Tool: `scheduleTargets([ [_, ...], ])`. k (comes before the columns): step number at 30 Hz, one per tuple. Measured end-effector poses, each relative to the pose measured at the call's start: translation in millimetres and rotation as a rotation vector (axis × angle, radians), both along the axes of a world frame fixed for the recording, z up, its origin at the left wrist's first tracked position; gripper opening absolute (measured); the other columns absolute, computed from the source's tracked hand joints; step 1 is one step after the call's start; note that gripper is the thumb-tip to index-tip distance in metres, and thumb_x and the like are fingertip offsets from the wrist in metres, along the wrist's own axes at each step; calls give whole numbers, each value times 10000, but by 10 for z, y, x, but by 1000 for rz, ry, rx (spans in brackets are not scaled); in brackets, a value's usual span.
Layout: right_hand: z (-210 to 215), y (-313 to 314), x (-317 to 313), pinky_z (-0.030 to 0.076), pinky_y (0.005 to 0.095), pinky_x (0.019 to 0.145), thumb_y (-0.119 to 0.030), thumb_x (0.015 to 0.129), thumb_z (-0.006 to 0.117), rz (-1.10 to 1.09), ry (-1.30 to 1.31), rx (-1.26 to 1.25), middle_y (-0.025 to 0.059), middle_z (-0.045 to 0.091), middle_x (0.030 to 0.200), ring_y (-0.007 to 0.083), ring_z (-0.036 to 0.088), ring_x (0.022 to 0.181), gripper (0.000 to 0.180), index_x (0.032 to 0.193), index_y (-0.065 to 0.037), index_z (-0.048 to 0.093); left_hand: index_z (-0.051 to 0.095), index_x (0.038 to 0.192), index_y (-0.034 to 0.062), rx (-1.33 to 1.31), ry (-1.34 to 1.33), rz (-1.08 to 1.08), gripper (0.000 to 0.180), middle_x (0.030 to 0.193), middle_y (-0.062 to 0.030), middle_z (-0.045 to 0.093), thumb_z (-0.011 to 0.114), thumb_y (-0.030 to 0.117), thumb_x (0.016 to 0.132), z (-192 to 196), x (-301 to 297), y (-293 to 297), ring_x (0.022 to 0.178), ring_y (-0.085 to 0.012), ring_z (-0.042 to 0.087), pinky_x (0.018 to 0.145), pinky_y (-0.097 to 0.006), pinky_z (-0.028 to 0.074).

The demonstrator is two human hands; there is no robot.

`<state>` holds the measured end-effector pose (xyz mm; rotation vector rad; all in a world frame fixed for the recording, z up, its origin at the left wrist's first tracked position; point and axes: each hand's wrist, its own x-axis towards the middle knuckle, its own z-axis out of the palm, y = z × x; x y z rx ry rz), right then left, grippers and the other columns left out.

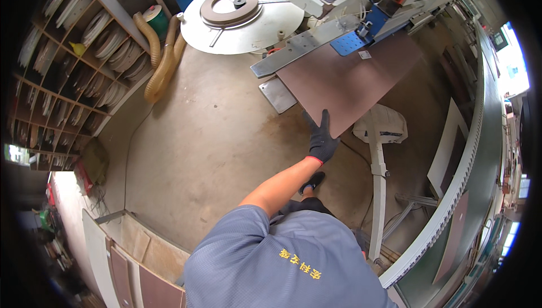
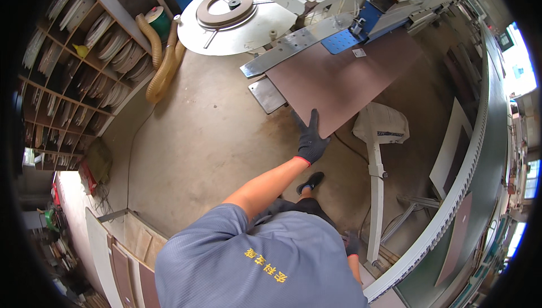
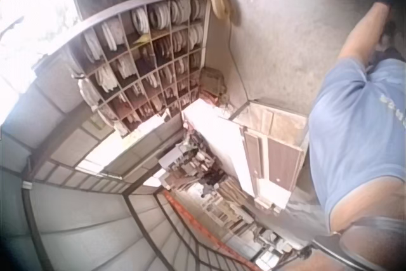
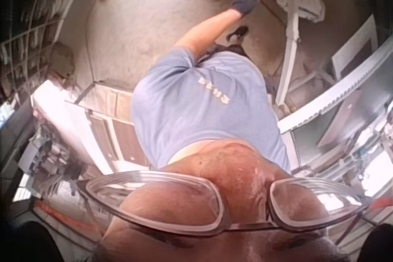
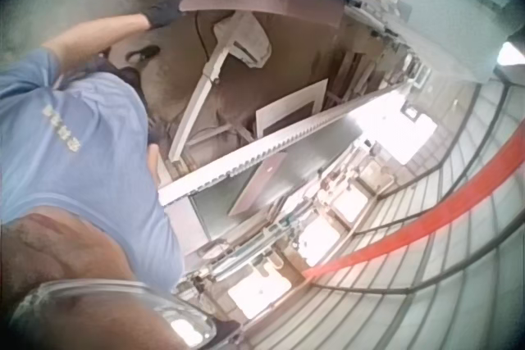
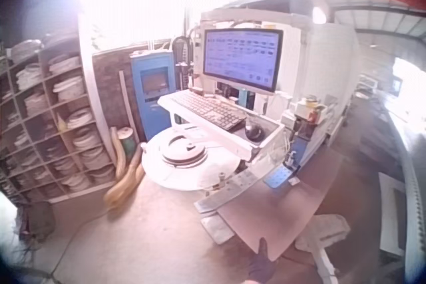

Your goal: The person picks up flat wooden boards one by one and feeds them into the entry point of a large industrial edge-banding machine.

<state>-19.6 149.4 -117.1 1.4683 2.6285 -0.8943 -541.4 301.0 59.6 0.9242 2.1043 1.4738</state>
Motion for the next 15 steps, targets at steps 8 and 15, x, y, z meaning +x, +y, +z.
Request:
scheduleTargets([
  [8,545,-609,155,490,435,727,-407,834,550,-568,148,-230,167,622,976,336,605,825,406,1068,-75,539,161,1445,86,-7,104,-42,915,1442,-347,-55,676,136,690,-156,317,797,1350,-429,182,1046,-389,294],
  [15,1126,-886,239,514,416,639,-497,860,520,-1522,1061,-495,126,630,908,267,629,730,487,1115,-83,523,113,1465,141,-121,-56,-350,1028,1434,-354,128,706,304,642,-186,310,1352,1323,-453,222,1060,-426,270],
])
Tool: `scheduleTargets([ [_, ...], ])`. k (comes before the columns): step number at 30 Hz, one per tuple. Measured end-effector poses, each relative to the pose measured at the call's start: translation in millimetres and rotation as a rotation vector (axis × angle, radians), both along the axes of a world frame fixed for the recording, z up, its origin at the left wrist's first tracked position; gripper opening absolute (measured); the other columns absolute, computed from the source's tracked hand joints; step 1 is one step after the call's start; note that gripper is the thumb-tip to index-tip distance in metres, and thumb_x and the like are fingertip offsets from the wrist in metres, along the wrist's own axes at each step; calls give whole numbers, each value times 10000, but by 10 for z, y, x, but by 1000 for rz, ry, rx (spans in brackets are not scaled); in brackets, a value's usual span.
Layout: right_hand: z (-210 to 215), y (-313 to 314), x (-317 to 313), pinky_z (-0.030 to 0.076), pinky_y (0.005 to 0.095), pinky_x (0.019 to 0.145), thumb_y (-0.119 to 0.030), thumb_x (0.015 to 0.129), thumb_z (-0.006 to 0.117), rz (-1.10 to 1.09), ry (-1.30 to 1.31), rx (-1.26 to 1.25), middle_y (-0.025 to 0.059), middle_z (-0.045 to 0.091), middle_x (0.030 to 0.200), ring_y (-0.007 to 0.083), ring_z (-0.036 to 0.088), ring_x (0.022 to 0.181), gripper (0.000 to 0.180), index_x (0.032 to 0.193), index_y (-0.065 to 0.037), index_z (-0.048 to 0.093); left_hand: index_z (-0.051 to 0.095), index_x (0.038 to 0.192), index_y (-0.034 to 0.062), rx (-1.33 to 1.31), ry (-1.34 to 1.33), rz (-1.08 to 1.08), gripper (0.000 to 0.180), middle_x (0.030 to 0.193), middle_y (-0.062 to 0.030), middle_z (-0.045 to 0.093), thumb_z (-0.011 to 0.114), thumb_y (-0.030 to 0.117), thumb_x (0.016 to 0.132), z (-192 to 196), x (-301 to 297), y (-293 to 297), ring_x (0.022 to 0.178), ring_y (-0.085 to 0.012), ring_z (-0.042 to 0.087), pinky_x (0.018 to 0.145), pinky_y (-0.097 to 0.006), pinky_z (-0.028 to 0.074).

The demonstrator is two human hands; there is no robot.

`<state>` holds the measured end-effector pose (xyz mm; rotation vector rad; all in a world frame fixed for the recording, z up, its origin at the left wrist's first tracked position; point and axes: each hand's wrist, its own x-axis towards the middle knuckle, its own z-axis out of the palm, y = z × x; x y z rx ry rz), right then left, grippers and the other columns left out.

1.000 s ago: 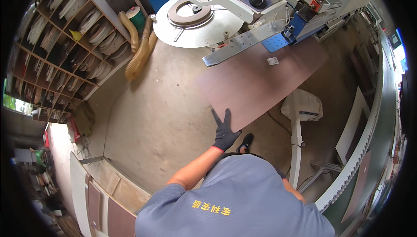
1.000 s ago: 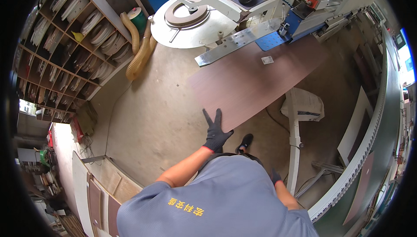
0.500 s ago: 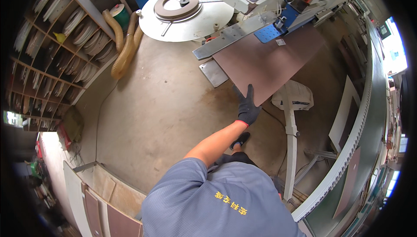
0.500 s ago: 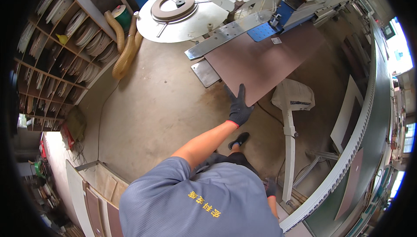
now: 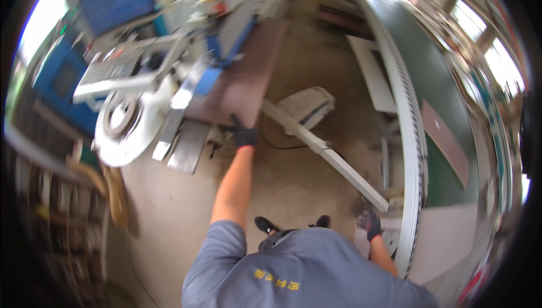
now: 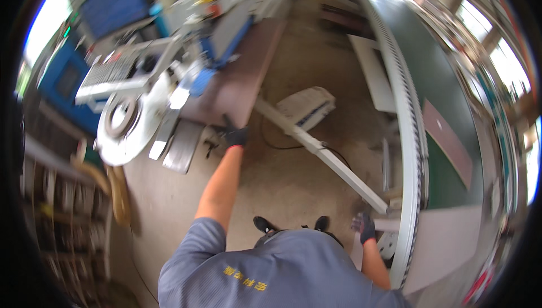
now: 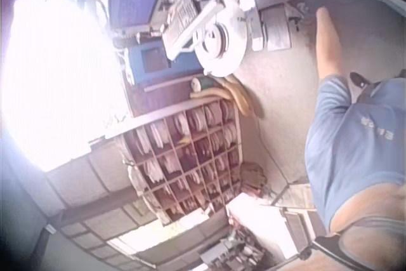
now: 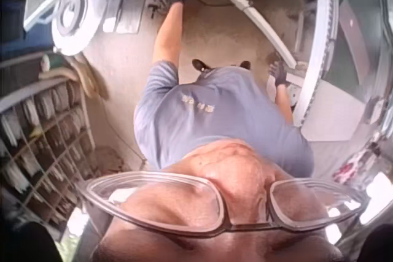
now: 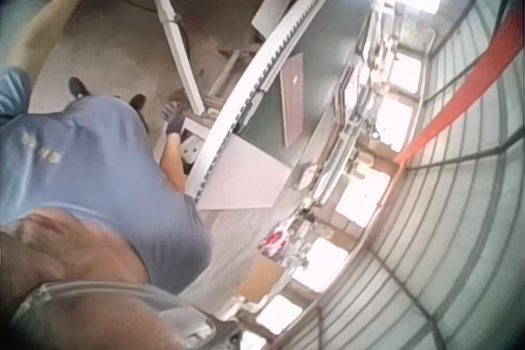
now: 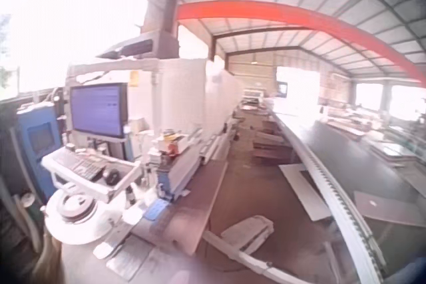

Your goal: The person picks up flat wooden boards one by one and feeds them into the entry point of a large industrial edge-banding machine.

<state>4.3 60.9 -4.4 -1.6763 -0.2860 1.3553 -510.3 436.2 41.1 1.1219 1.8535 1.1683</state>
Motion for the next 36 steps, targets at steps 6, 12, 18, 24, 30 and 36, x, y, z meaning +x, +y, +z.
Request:
scheduleTargets([
  [6,601,275,443,512,331,594,-439,884,519,-203,-92,249,83,660,852,181,630,638,400,1058,-84,580,226,1398,-31,247,330,-84,813,1429,-206,277,686,113,743,-698,-115,-443,1268,-328,350,1075,-364,267],
  [12,1166,346,1566,467,273,513,-407,865,545,-517,40,434,81,649,801,175,623,610,348,1004,-89,563,456,1299,3,-1104,341,-836,700,1266,-236,493,676,399,764,-2006,578,-2211,1164,-309,487,986,-376,387],
  [18,717,50,2952,478,320,614,-415,849,564,-709,178,516,92,644,877,200,609,702,384,1033,-78,551,552,1199,54,-624,443,-1268,479,1146,-169,591,669,280,792,-2078,1538,-3796,1051,-258,570,883,-354,459],
  [24,210,-88,3585,459,295,623,-414,852,552,-850,351,482,97,619,901,221,593,771,394,1055,-78,550,580,1134,46,-562,416,-1208,397,1083,-148,623,665,240,798,-1972,1993,-4043,1022,-253,589,833,-360,483],
  [30,-7,-156,3923,464,298,651,-423,846,572,-826,446,553,65,587,850,214,575,754,456,1127,-68,522,609,1068,38,-409,530,-1264,314,1020,-128,654,661,200,804,-1629,2390,-3791,993,-248,608,783,-366,507],
  [36,-177,-320,4144,471,311,720,-441,854,564,-968,470,460,78,555,1064,207,561,849,532,1216,-65,464,495,1210,15,-877,-485,-355,454,1068,-166,615,656,160,811,-1204,3032,-3592,871,-324,639,675,-382,538],
])
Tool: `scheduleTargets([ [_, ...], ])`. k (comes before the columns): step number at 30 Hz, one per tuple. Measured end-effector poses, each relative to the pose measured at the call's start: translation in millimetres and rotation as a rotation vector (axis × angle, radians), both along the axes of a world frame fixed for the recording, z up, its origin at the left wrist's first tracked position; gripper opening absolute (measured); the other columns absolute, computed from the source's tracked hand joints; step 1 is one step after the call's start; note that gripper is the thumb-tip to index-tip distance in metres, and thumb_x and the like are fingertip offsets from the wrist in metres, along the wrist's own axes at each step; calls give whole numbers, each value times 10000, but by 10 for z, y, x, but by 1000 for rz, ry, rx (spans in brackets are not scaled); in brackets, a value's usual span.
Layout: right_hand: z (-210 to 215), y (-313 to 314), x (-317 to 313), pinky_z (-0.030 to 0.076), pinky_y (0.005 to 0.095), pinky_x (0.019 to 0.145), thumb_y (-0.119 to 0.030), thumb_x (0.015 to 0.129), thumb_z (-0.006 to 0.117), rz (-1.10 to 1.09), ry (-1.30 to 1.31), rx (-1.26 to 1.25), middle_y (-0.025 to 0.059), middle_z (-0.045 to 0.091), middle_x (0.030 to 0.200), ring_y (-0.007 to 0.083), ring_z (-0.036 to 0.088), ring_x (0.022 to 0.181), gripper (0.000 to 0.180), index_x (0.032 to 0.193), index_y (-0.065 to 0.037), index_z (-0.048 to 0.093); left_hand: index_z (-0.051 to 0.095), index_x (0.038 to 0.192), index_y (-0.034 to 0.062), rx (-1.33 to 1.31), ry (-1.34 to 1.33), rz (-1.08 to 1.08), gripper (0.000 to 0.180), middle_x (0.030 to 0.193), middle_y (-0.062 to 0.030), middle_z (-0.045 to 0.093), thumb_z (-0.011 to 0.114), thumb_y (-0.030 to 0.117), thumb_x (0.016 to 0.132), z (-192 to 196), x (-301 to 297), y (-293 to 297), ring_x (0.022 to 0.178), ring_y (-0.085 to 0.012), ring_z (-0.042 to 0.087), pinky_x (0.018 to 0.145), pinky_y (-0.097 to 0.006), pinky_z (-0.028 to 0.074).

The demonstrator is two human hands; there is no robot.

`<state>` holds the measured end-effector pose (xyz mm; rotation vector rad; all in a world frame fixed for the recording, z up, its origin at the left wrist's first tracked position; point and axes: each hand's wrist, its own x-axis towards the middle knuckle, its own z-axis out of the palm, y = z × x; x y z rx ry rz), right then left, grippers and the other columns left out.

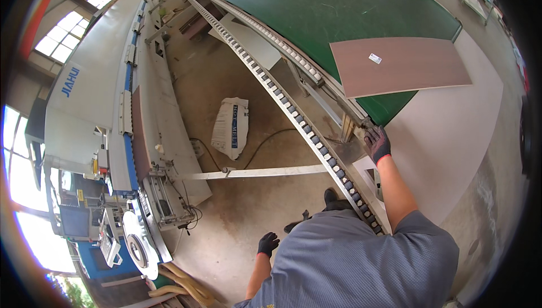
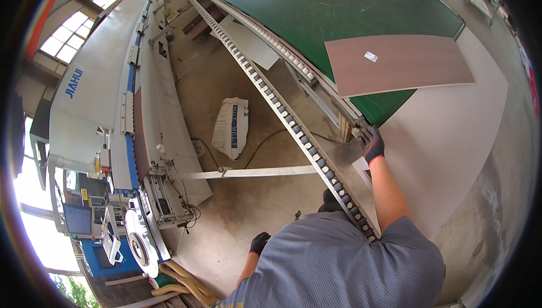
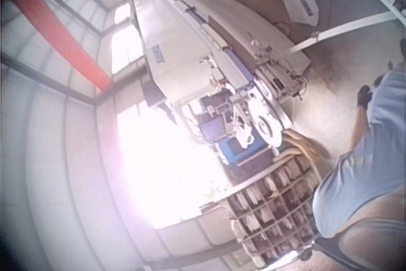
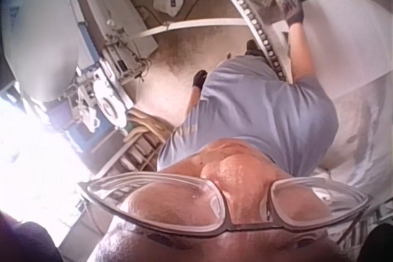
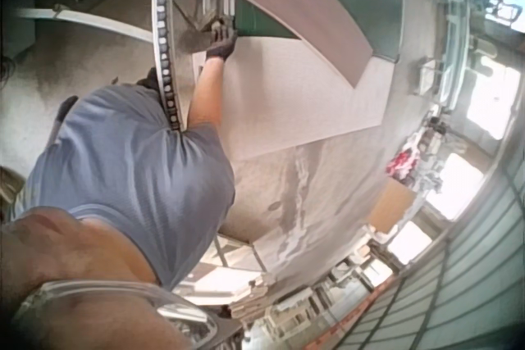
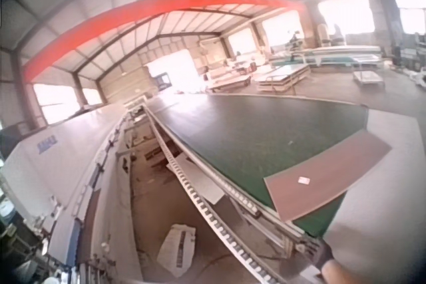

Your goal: The person picks up flat wooden boards one by one and feeds them into the entry point of a large industrial edge-banding machine.

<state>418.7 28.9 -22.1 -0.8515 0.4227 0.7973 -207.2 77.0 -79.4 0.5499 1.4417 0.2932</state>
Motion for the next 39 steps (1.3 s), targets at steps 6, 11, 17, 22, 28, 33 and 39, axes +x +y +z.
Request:
scheduleTargets([
  [6,-251,-269,258,447,340,862,-454,859,552,-58,7,12,86,512,1211,212,531,994,566,1270,-82,434,595,1127,21,168,143,-382,334,1094,-128,626,632,175,832,135,428,-11,976,-237,617,839,-339,492],
  [11,-183,-231,346,380,347,976,-490,849,552,-86,63,23,98,441,1334,230,471,1157,670,1349,-83,371,597,1155,34,496,208,-841,340,1180,-120,601,510,230,890,-1121,-513,-245,1122,-224,546,961,-333,420],
  [17,-112,-332,350,305,391,1059,-514,863,519,-193,74,67,91,385,1402,250,385,1270,671,1371,-108,355,637,996,107,627,401,-1364,235,1070,-136,624,520,242,843,-673,-88,58,1021,-298,582,868,-357,472],
  [22,-357,-550,370,424,365,914,-495,822,599,-333,132,31,46,522,1254,212,498,1115,543,1221,-139,503,624,1007,82,1187,261,-1299,240,1023,-162,631,609,182,790,-71,487,478,956,-288,612,757,-360,501],
  [28,261,-930,-159,499,305,692,-408,812,659,-256,58,42,17,602,1017,174,582,848,417,1108,-132,558,469,1243,-65,377,-226,-599,463,1095,-158,604,597,178,871,1217,2270,775,927,-187,619,799,-290,495],
  [33,1183,-1043,-1163,516,322,711,-353,847,630,-60,171,25,69,571,1045,211,566,943,418,1161,-110,501,325,1358,-36,225,-649,-824,591,1243,-148,516,573,244,900,2291,3470,647,1104,-211,542,935,-332,438],
  [39,1700,-1101,-2504,525,366,725,-319,859,618,289,179,75,113,616,949,254,621,827,419,1155,-54,486,472,1242,16,-179,-719,-584,475,1158,-83,568,656,183,836,2477,3615,267,1019,-202,569,877,-345,467],
])
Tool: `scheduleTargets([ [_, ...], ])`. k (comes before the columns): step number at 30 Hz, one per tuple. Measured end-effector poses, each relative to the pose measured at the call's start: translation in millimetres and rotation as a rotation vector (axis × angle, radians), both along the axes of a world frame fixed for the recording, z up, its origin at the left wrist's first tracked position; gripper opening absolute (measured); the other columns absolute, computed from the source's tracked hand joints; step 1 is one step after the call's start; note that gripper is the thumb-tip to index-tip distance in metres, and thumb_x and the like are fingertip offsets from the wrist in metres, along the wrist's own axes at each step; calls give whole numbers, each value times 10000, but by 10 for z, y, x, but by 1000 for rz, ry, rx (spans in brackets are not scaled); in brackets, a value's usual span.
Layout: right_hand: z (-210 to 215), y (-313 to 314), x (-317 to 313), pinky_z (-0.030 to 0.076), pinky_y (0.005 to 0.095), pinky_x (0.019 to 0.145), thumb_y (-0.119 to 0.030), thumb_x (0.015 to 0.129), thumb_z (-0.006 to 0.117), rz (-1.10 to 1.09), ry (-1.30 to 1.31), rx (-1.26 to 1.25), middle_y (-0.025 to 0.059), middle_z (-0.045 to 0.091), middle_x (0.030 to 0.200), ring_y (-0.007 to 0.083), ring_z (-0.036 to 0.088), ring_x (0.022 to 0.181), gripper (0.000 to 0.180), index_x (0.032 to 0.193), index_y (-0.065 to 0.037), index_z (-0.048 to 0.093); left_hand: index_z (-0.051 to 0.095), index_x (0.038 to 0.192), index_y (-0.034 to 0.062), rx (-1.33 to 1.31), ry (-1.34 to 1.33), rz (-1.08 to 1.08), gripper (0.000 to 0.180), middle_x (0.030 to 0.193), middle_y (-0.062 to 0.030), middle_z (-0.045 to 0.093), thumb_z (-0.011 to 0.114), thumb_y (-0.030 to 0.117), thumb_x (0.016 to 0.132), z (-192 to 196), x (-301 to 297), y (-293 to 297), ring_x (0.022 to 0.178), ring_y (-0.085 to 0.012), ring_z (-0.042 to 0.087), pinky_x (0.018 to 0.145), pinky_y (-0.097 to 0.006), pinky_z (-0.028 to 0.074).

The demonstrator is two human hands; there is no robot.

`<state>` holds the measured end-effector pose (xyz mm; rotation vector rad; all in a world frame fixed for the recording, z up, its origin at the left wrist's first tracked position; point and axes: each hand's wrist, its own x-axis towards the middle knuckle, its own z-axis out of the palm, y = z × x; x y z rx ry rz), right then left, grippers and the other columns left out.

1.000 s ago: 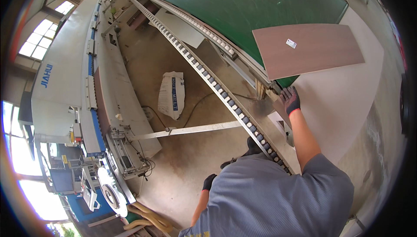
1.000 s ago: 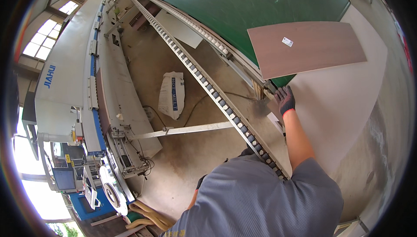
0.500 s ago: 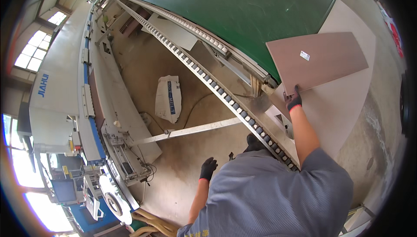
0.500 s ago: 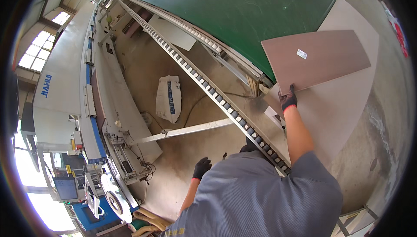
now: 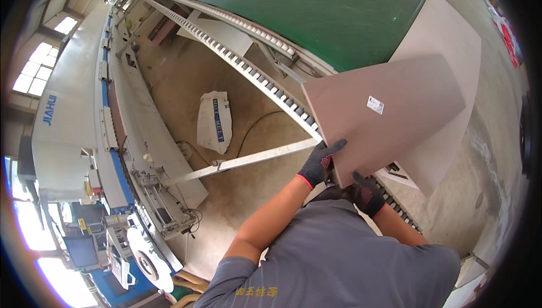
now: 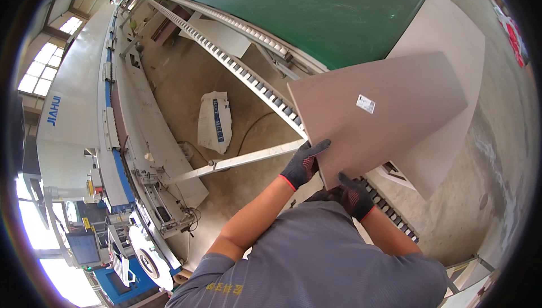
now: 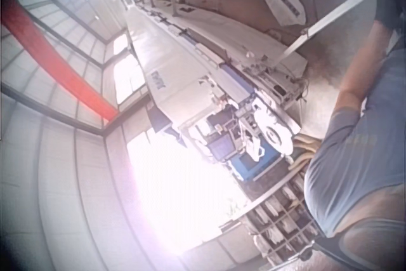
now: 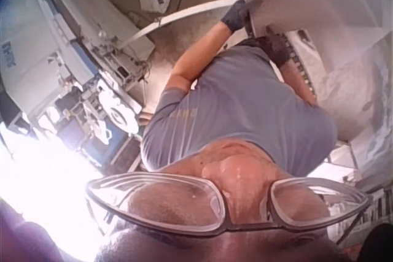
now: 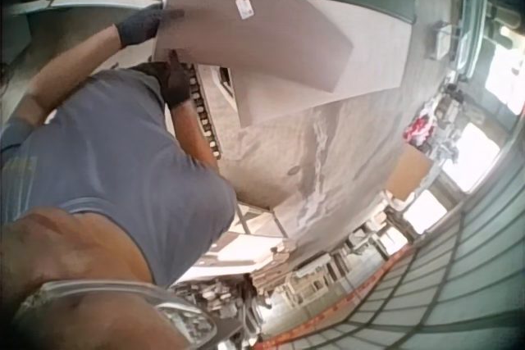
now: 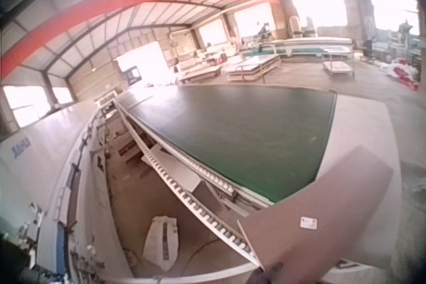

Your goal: The person picks up flat wooden boards one by one and feeds them into the entry point of a large industrial edge-banding machine.

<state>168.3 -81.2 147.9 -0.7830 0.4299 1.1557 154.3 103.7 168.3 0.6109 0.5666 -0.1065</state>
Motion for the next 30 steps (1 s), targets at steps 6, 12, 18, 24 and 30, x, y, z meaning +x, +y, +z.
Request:
scheduleTargets([
  [6,-95,80,-892,522,334,711,-339,852,626,140,15,-80,128,630,942,239,629,853,416,1122,-42,515,562,1129,1,54,42,-1,358,1056,-89,615,666,136,814,-350,-905,163,940,-194,599,823,-332,489],
  [12,-115,244,-1717,502,383,775,-357,896,553,224,-31,-92,128,605,1048,266,599,950,415,1175,-54,496,580,1121,-13,93,-76,42,353,1046,-93,627,664,139,814,-381,-1805,427,924,-190,608,827,-324,488],
  [18,-449,383,-1925,301,399,1054,-438,973,300,-148,-111,186,55,425,1360,212,364,1267,483,1295,-100,423,583,1118,-15,174,-46,122,397,1055,-97,625,705,149,779,-429,-3119,1030,947,-186,604,856,-334,478],
  [24,-893,65,-1018,233,398,1099,-517,910,379,-472,-102,63,39,405,1392,218,350,1283,592,1340,-110,399,622,1043,20,289,288,529,357,942,-73,642,716,239,777,-1438,-5127,1724,812,-156,594,760,-312,487],
  [30,-584,1444,-1228,263,447,1067,-518,889,374,-113,-261,-177,58,374,1410,262,328,1295,595,1341,-131,402,632,726,19,791,917,989,485,621,-70,554,575,488,834,-1354,-7004,1635,586,-138,460,580,-333,406],
])
